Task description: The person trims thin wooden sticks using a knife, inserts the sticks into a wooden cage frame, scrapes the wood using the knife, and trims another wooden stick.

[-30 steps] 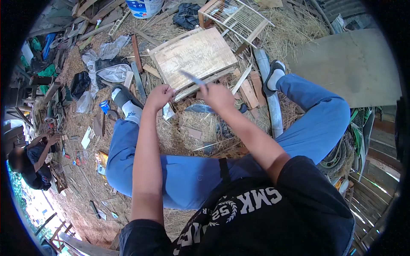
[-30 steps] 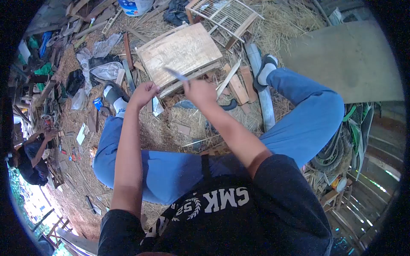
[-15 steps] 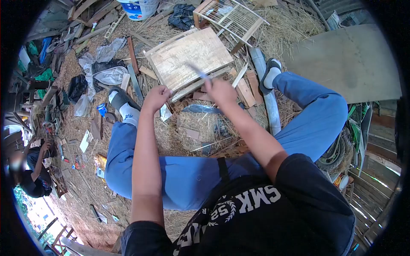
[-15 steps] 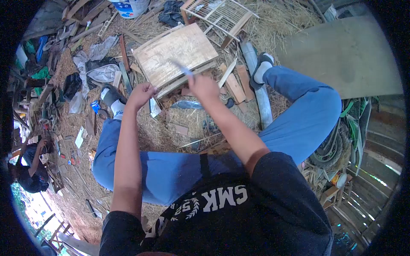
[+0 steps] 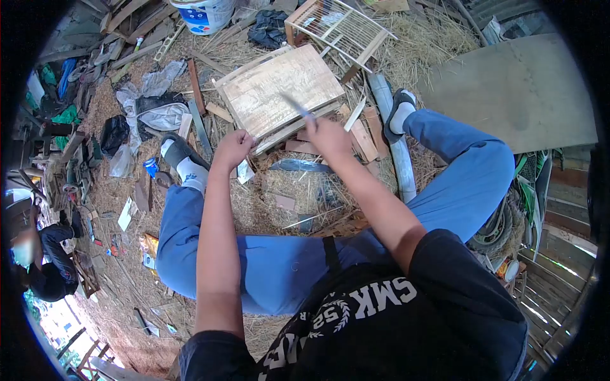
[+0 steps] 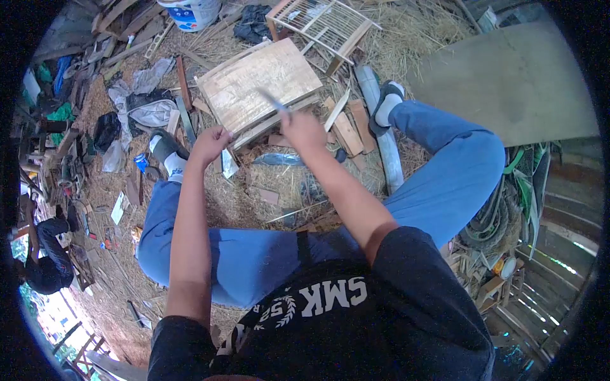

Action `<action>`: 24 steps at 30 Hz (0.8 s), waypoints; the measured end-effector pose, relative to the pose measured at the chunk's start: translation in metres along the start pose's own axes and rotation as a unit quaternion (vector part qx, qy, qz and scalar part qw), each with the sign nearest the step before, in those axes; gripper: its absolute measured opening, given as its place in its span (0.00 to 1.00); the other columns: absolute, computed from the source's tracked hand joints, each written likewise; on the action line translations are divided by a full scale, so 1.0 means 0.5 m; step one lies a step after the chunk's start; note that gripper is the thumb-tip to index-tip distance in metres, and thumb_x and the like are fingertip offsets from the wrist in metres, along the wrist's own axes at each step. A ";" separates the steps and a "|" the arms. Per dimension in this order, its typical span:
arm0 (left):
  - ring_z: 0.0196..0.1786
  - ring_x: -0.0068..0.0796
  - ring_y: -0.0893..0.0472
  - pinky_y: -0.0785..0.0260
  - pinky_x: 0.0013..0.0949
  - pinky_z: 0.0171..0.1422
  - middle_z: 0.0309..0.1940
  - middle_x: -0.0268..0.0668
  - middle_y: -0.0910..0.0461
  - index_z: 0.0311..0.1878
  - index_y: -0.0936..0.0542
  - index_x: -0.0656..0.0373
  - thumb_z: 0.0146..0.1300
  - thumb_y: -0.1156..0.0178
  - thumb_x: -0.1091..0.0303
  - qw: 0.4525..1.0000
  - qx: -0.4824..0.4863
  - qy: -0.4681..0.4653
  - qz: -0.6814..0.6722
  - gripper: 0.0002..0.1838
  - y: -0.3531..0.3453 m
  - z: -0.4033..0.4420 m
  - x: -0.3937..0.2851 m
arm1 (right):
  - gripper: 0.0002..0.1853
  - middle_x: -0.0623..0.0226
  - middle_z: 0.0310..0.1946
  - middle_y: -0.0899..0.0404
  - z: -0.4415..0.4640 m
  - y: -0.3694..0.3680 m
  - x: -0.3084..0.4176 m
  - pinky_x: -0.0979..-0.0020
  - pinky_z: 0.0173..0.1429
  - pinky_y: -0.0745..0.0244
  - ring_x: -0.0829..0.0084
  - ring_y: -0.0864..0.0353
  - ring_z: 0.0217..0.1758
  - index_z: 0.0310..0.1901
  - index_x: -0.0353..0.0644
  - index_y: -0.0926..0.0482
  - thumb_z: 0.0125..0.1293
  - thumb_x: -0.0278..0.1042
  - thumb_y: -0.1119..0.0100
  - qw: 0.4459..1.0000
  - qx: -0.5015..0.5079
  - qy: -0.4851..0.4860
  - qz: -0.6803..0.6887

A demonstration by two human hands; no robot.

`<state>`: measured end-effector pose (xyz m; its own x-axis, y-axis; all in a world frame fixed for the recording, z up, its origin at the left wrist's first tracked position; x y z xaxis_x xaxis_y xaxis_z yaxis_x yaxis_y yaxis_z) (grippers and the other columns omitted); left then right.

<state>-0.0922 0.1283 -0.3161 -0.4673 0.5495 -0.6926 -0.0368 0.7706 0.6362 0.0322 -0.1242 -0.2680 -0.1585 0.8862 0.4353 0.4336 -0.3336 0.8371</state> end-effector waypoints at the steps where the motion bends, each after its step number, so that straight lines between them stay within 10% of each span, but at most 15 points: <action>1: 0.27 0.32 0.25 0.32 0.39 0.36 0.21 0.41 0.24 0.29 0.23 0.65 0.67 0.35 0.56 1.000 0.001 -0.002 0.000 0.20 -0.003 0.006 0.008 | 0.29 0.49 0.39 0.12 -0.022 0.004 0.015 0.46 0.51 0.18 0.45 0.12 0.45 0.46 0.45 0.13 0.76 0.62 0.55 0.998 0.015 0.029 -0.056; 24: 0.32 0.25 0.22 0.30 0.34 0.41 0.27 0.33 0.17 0.33 0.17 0.63 0.71 0.38 0.59 0.992 0.092 0.050 -0.076 0.16 0.000 0.025 0.024 | 0.31 0.45 0.40 0.13 -0.001 -0.003 -0.011 0.48 0.52 0.17 0.47 0.11 0.45 0.45 0.44 0.13 0.76 0.64 0.57 0.998 0.023 0.033 -0.047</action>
Point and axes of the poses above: each hand's wrist, its own z-axis towards the middle knuckle, its own y-axis out of the back of the hand, x = y × z, the point moved 3 cm from there along z, towards the middle knuckle
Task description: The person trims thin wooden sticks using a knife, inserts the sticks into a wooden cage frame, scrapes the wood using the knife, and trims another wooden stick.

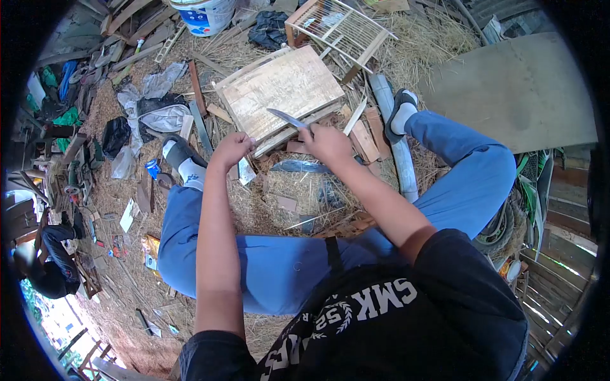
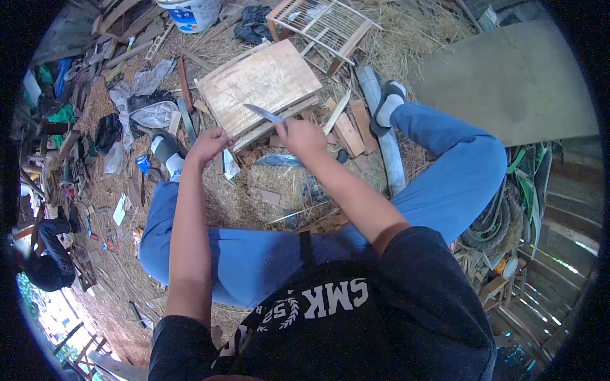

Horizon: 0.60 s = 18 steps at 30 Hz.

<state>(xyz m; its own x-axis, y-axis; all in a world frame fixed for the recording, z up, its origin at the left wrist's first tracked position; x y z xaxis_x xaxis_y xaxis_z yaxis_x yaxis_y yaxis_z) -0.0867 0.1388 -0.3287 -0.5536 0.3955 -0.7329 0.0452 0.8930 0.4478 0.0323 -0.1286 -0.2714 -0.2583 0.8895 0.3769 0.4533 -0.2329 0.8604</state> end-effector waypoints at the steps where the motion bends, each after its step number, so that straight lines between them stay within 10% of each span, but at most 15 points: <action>1: 0.32 0.25 0.22 0.30 0.34 0.41 0.27 0.33 0.17 0.33 0.17 0.63 0.71 0.38 0.59 1.000 0.001 0.001 0.000 0.16 -0.004 0.000 -0.001 | 0.31 0.46 0.41 0.12 0.001 0.003 -0.003 0.48 0.51 0.17 0.47 0.11 0.46 0.46 0.45 0.13 0.76 0.64 0.57 1.000 -0.002 0.004 0.005; 18: 0.31 0.22 0.25 0.32 0.32 0.39 0.26 0.31 0.20 0.31 0.21 0.62 0.72 0.36 0.57 0.999 -0.004 -0.019 -0.045 0.18 0.003 -0.023 -0.023 | 0.30 0.50 0.34 0.12 -0.002 0.002 0.009 0.46 0.46 0.17 0.45 0.12 0.39 0.43 0.44 0.13 0.75 0.64 0.54 0.999 -0.032 0.004 0.017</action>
Point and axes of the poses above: each hand's wrist, its own z-axis towards the middle knuckle, its own y-axis out of the back of the hand, x = y × z, the point moved 3 cm from there along z, towards the middle knuckle
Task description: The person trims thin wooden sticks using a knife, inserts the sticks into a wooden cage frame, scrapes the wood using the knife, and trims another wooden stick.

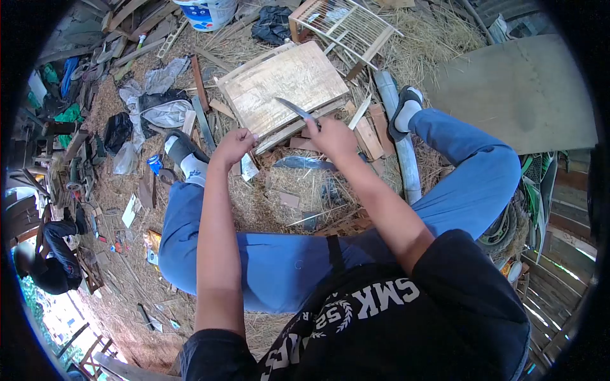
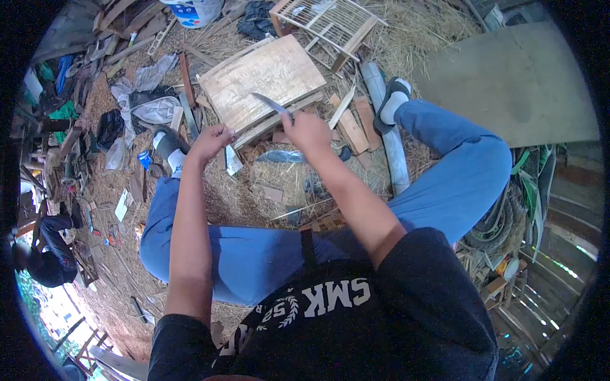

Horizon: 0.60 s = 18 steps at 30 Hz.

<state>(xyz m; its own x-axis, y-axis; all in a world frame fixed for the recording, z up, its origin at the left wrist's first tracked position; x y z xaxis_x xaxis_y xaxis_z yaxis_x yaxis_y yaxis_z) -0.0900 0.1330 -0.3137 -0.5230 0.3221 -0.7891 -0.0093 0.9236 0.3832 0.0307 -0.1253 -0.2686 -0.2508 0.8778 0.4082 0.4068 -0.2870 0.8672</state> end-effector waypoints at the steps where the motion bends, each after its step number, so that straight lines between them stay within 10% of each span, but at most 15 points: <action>1: 0.31 0.22 0.25 0.32 0.32 0.39 0.26 0.31 0.20 0.31 0.21 0.62 0.72 0.36 0.57 1.000 -0.002 0.001 -0.001 0.18 0.000 0.000 0.007 | 0.29 0.49 0.35 0.12 -0.001 0.000 0.005 0.47 0.48 0.17 0.46 0.11 0.42 0.41 0.44 0.12 0.74 0.63 0.52 1.000 0.002 -0.014 -0.003; 15: 0.31 0.22 0.24 0.31 0.33 0.39 0.27 0.31 0.18 0.32 0.18 0.63 0.72 0.37 0.57 1.000 -0.001 0.010 0.020 0.17 -0.004 0.018 0.023 | 0.31 0.48 0.37 0.12 0.001 -0.010 0.017 0.47 0.49 0.18 0.44 0.12 0.43 0.40 0.43 0.12 0.76 0.63 0.56 0.996 0.032 0.064 -0.046; 18: 0.32 0.23 0.23 0.30 0.34 0.41 0.28 0.33 0.17 0.33 0.18 0.63 0.71 0.37 0.57 1.000 -0.020 -0.011 0.006 0.18 -0.008 0.012 0.015 | 0.31 0.48 0.37 0.12 0.019 -0.004 -0.003 0.47 0.49 0.18 0.45 0.12 0.42 0.41 0.43 0.12 0.75 0.64 0.55 0.997 -0.029 -0.058 0.046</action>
Point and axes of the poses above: each hand's wrist, its own z-axis towards the middle knuckle, its own y-axis out of the back of the hand, x = y × z, the point moved 3 cm from there along z, towards the middle knuckle
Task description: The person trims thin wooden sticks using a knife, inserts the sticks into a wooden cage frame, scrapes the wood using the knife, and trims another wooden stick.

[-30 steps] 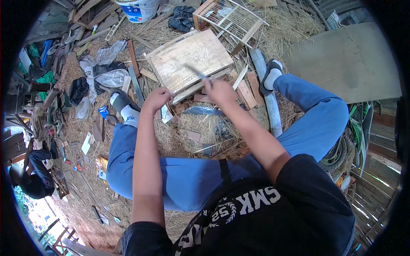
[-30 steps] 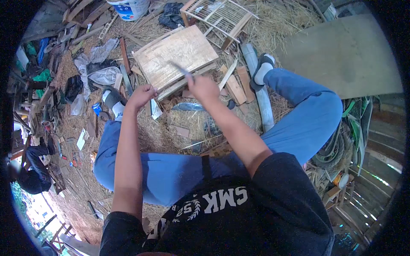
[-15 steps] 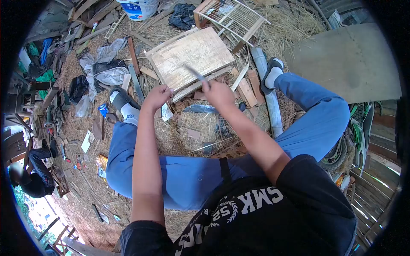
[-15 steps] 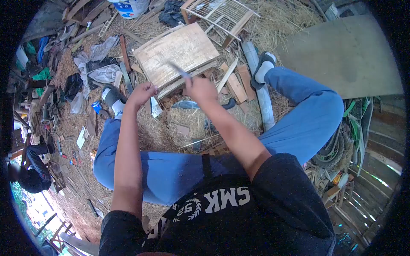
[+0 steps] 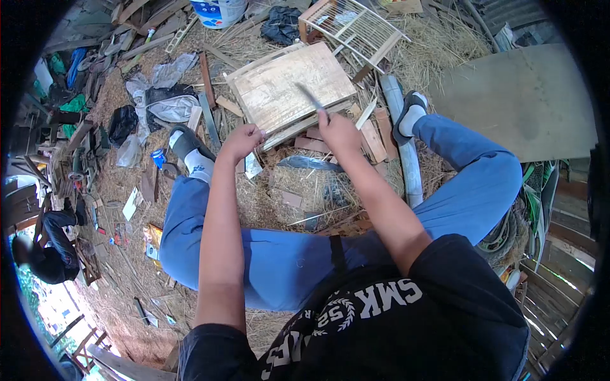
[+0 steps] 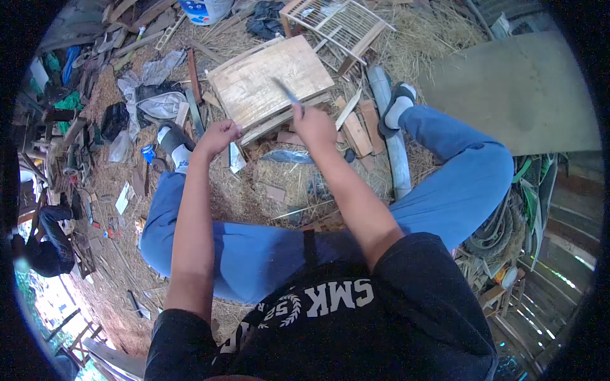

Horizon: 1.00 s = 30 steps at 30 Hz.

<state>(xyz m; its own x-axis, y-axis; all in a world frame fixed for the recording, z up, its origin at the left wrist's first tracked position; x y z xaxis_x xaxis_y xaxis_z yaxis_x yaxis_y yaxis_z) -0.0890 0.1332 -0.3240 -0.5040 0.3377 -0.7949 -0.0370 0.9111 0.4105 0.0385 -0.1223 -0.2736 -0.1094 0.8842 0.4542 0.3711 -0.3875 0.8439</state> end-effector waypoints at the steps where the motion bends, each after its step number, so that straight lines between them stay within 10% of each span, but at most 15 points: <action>1: 0.33 0.25 0.21 0.29 0.34 0.42 0.29 0.34 0.16 0.34 0.18 0.64 0.71 0.37 0.57 1.000 0.009 0.008 0.009 0.18 0.003 0.003 0.001 | 0.31 0.48 0.37 0.12 -0.013 -0.010 0.006 0.46 0.50 0.18 0.45 0.11 0.43 0.42 0.43 0.12 0.75 0.64 0.55 0.998 0.026 0.047 -0.039; 30: 0.35 0.24 0.20 0.28 0.32 0.44 0.30 0.34 0.15 0.34 0.17 0.64 0.73 0.40 0.59 0.999 0.005 0.024 0.035 0.17 0.004 -0.001 -0.008 | 0.32 0.47 0.36 0.12 -0.012 -0.003 -0.020 0.46 0.49 0.17 0.46 0.11 0.42 0.43 0.41 0.12 0.76 0.65 0.56 1.000 0.012 -0.005 0.004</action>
<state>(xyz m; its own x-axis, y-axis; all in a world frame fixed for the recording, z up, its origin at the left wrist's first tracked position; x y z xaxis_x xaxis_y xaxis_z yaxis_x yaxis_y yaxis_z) -0.0873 0.1337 -0.3197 -0.5454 0.3888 -0.7426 0.0087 0.8885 0.4588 0.0336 -0.1323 -0.2780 -0.0964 0.8838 0.4579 0.3932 -0.3889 0.8332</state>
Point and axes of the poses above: each hand's wrist, its own z-axis towards the middle knuckle, its own y-axis out of the back of the hand, x = y × z, the point moved 3 cm from there along z, towards the middle knuckle
